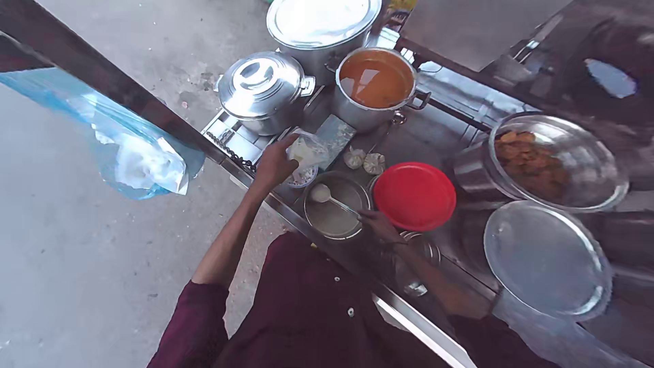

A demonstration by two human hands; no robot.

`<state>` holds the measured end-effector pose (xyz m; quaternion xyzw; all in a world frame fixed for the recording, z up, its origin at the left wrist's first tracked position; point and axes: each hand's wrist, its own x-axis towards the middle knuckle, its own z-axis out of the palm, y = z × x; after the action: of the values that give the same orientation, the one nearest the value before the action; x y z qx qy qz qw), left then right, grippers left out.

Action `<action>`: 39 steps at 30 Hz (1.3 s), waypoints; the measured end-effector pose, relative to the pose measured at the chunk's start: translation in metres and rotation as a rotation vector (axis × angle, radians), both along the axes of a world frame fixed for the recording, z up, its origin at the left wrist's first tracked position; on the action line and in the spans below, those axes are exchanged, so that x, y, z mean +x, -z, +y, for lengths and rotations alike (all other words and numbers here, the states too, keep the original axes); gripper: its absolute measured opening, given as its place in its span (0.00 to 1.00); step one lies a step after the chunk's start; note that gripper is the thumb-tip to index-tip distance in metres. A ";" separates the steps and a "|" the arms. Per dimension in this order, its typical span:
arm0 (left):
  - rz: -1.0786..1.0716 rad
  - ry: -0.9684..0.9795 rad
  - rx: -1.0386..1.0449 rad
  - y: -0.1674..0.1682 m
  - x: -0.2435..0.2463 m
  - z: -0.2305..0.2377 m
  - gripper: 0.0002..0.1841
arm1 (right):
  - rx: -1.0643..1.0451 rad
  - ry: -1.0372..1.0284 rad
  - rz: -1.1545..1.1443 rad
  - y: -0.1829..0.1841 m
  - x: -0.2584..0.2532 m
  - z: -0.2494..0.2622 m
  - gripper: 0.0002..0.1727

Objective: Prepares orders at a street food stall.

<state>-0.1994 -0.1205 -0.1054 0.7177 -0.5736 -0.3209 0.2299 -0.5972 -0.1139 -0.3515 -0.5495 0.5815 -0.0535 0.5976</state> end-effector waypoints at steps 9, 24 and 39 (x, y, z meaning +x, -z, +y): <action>-0.154 0.090 -0.102 0.010 -0.002 -0.009 0.41 | -0.081 0.065 -0.041 -0.081 -0.036 0.007 0.19; -0.149 0.357 -0.048 0.060 -0.051 -0.039 0.42 | -0.198 0.143 -0.144 -0.236 -0.032 0.009 0.17; 0.031 0.175 0.050 0.060 -0.053 -0.024 0.45 | -0.451 0.219 -0.111 -0.194 -0.023 0.023 0.18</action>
<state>-0.2519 -0.1445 -0.1656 0.6653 -0.6225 -0.3649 0.1917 -0.6203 -0.0913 -0.1573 -0.5990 0.5770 -0.2764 0.4815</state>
